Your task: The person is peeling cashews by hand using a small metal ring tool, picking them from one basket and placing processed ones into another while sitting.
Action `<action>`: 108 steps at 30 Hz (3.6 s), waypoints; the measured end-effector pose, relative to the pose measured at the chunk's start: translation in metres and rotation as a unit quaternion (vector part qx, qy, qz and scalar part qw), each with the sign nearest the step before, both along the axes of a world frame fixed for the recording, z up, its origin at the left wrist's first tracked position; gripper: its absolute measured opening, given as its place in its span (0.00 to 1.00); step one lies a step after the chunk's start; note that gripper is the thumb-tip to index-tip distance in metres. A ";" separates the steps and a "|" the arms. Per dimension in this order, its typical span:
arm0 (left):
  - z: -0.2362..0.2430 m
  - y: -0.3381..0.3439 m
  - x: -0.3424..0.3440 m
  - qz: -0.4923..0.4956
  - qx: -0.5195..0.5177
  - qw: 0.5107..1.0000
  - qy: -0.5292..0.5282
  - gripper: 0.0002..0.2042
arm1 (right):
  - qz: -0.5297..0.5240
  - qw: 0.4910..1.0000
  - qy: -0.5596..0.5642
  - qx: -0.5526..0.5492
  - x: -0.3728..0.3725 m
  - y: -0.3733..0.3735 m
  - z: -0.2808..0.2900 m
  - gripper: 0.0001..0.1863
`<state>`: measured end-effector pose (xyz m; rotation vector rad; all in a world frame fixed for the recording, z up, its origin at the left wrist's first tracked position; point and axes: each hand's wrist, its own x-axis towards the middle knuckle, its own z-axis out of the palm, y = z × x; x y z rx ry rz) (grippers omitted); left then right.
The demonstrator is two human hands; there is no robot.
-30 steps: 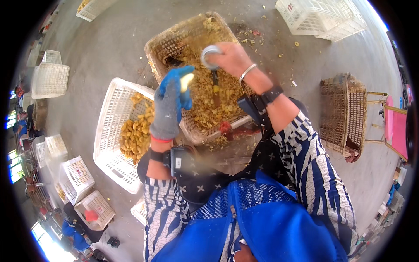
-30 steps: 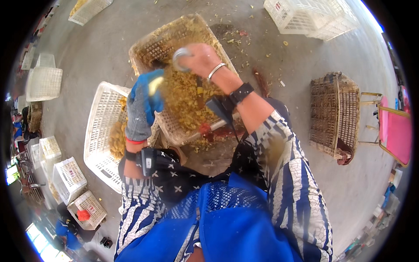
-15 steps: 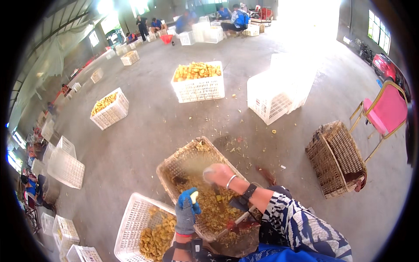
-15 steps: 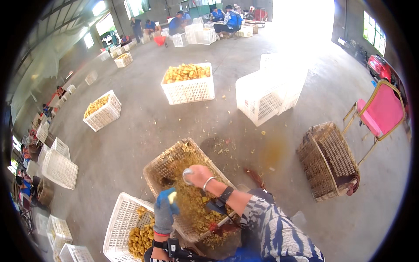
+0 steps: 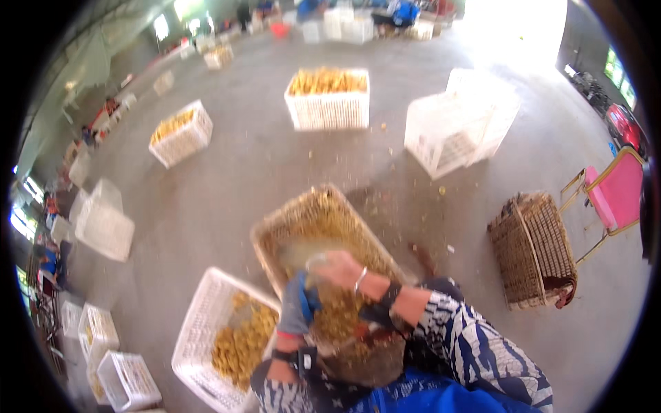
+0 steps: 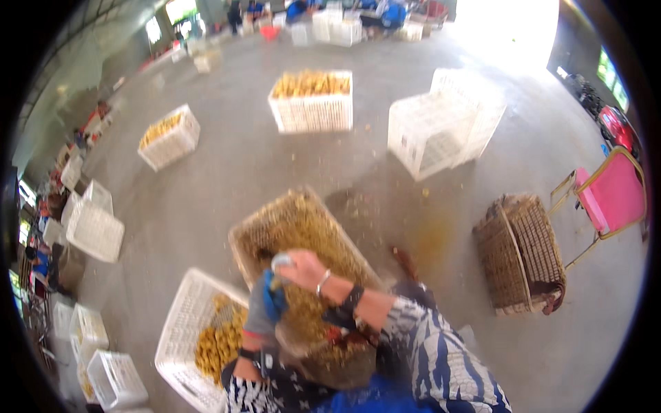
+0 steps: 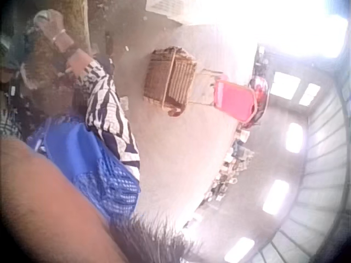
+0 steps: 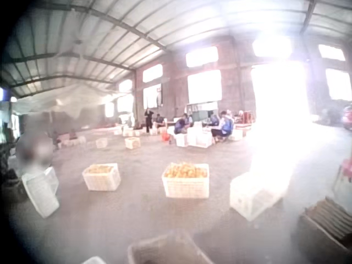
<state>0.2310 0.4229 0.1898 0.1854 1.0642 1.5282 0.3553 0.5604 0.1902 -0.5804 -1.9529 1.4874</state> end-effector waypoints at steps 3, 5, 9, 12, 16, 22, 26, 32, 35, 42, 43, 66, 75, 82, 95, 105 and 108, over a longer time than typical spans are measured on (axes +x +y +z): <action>0.028 0.022 0.030 0.041 0.023 0.992 0.113 0.13 | -0.038 0.957 -0.038 -0.286 0.019 0.018 0.010 0.10; 0.015 0.016 0.011 0.000 0.059 0.994 -0.087 0.13 | 0.008 0.927 0.035 -0.373 0.017 0.020 0.007 0.12; 0.032 0.010 0.029 0.044 0.020 0.998 0.039 0.15 | 0.041 0.922 0.035 -0.383 0.005 0.008 0.009 0.13; 0.027 0.008 0.031 0.057 -0.036 0.996 0.064 0.16 | 0.021 0.933 0.033 -0.358 0.000 0.002 0.006 0.12; 0.026 0.006 0.034 0.001 -0.032 0.982 0.187 0.18 | 0.004 0.940 0.021 -0.340 0.004 0.008 0.014 0.12; 0.022 -0.008 0.018 -0.047 0.047 0.998 0.023 0.26 | -0.001 0.941 0.037 -0.335 0.008 0.021 0.016 0.13; 0.021 -0.012 0.015 -0.044 0.065 0.996 0.046 0.26 | -0.003 0.992 0.034 -0.123 0.009 0.019 0.013 0.13; 0.025 -0.006 0.031 0.019 -0.012 0.997 0.080 0.21 | 0.006 0.997 -0.013 0.077 0.012 0.006 0.020 0.13; 0.034 0.001 0.036 -0.004 -0.029 0.999 0.027 0.23 | -0.033 0.996 -0.017 0.083 0.010 0.019 -0.005 0.15; 0.029 -0.012 0.020 -0.036 0.030 0.998 0.050 0.25 | -0.050 0.999 -0.021 -0.003 0.013 0.033 0.006 0.16; 0.026 -0.012 0.024 -0.018 0.013 0.995 0.100 0.24 | -0.024 1.000 -0.008 -0.007 0.012 0.021 0.009 0.16; 0.033 -0.006 0.048 0.063 -0.071 0.978 0.184 0.21 | 0.005 0.994 -0.066 0.092 0.013 0.019 0.011 0.16; 0.038 -0.019 0.032 0.036 0.026 0.990 0.133 0.23 | -0.145 0.973 -0.170 0.054 0.030 0.065 -0.011 0.15; 0.029 -0.016 0.031 -0.007 -0.075 0.912 0.404 0.18 | 0.076 0.988 -0.023 -0.132 0.019 0.016 0.009 0.16; 0.005 -0.015 0.023 0.018 -0.012 0.661 0.750 0.20 | 0.062 0.990 -0.118 -0.053 0.019 0.017 0.011 0.18; 0.026 -0.018 0.012 -0.004 0.021 0.998 -0.057 0.24 | -0.040 0.994 -0.084 -0.057 0.021 0.028 0.001 0.17; 0.019 -0.020 0.011 0.007 0.007 0.994 -0.106 0.24 | 0.024 0.987 -0.047 -0.152 0.015 0.014 0.009 0.15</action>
